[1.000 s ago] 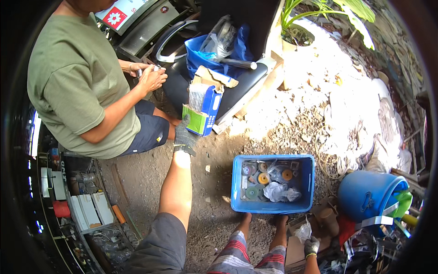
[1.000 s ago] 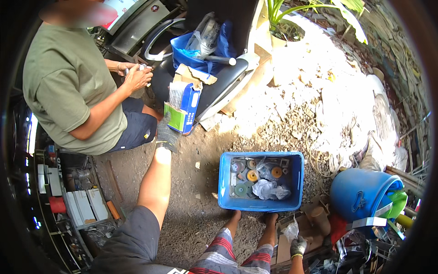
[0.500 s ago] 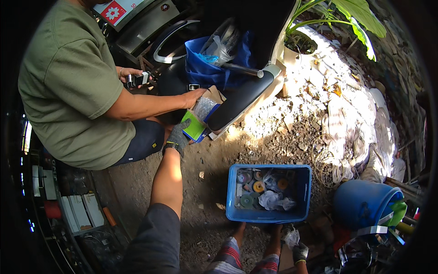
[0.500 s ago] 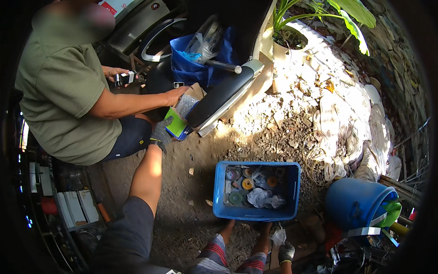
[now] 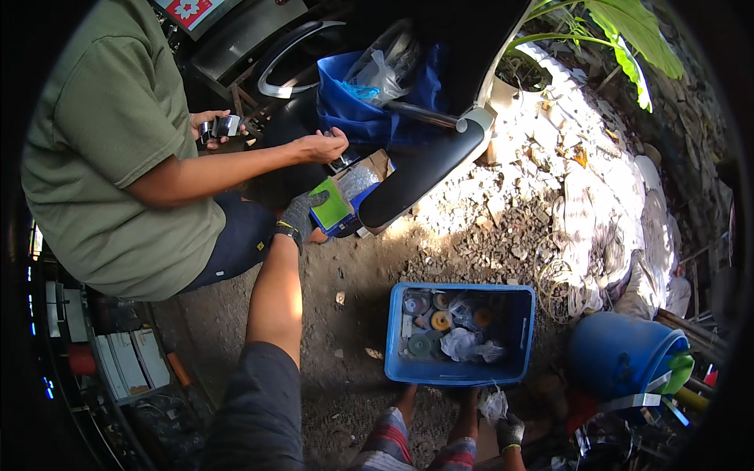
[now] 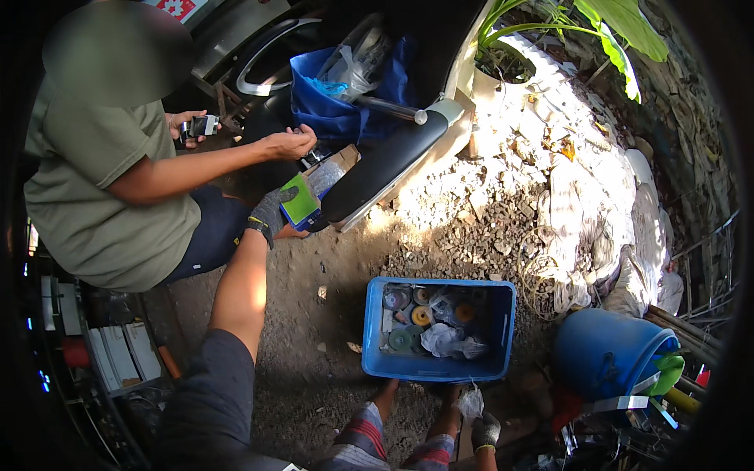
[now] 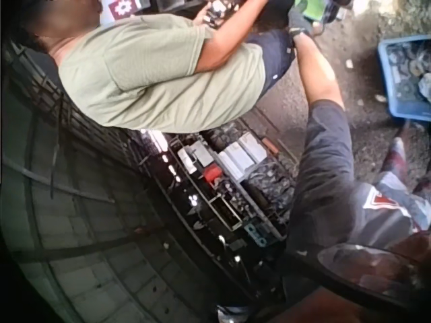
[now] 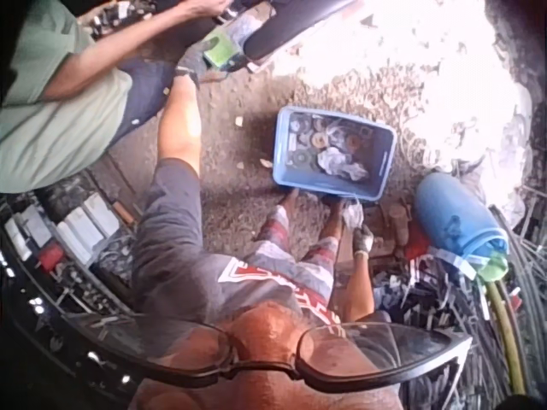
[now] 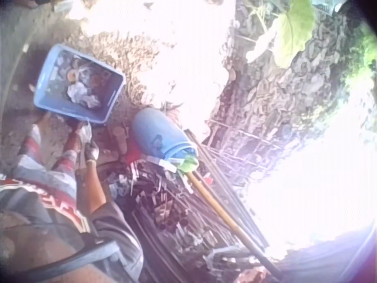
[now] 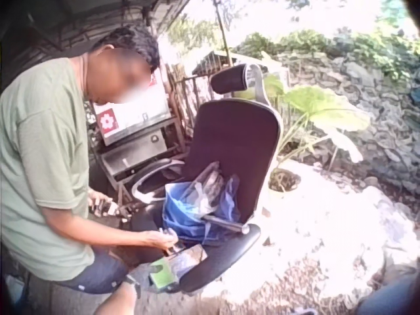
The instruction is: The person sorts through a blue bin filled with various items, including plastic bags, tools, and small parts. They pick up and move items around, occasionally handing some to another person nearby.
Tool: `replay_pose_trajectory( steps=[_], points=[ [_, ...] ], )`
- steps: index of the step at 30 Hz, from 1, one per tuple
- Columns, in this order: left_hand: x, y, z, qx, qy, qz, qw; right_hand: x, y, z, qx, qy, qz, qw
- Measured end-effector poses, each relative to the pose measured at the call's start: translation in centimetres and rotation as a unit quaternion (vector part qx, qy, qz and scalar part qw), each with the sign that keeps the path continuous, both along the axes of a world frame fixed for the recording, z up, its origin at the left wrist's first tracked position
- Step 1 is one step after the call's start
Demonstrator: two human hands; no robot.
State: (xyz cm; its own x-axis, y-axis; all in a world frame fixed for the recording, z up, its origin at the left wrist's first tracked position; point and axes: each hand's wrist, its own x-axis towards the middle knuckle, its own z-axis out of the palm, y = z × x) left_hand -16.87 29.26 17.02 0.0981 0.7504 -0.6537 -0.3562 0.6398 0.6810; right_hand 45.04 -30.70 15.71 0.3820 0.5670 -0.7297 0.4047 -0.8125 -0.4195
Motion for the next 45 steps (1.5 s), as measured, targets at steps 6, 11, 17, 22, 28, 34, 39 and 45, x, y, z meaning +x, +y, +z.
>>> replay_pose_trajectory(
  steps=[6,11,17,22,28,34,39,45],
  points=[
    [-0.2,4.6,0.4,0.218,0.308,0.012,0.926,0.2,0.6,-3.5,0.02,0.007,-0.045,0.999],
    [1.0,-0.2,3.5,0.274,0.652,0.022,0.707,-2.7,12.3,3.0,0.062,0.055,-0.088,0.993],
    [14.9,-18.4,2.5,0.235,0.689,0.082,0.681,0.9,12.5,-4.6,0.172,0.029,-0.168,0.97],
    [26.3,-35.8,-8.5,0.222,0.49,-0.186,0.822,1.1,16.4,-11.4,0.166,0.095,-0.292,0.937],
    [36.6,-39.1,-23.0,0.016,0.429,-0.46,0.777,0.6,19.0,-15.3,0.264,0.023,-0.263,0.928],
    [41.7,-40.0,-32.7,-0.123,0.468,-0.5,0.718,3.7,17.4,-14.7,0.33,-0.004,-0.212,0.92],
    [41.1,-42.2,-30.6,0.033,0.451,-0.601,0.659,3.5,20.7,-12.2,0.41,-0.06,-0.223,0.882],
    [33.0,-46.8,-15.5,-0.001,0.491,-0.205,0.847,2.4,22.8,-9.1,0.437,-0.039,-0.185,0.879]
  ],
)
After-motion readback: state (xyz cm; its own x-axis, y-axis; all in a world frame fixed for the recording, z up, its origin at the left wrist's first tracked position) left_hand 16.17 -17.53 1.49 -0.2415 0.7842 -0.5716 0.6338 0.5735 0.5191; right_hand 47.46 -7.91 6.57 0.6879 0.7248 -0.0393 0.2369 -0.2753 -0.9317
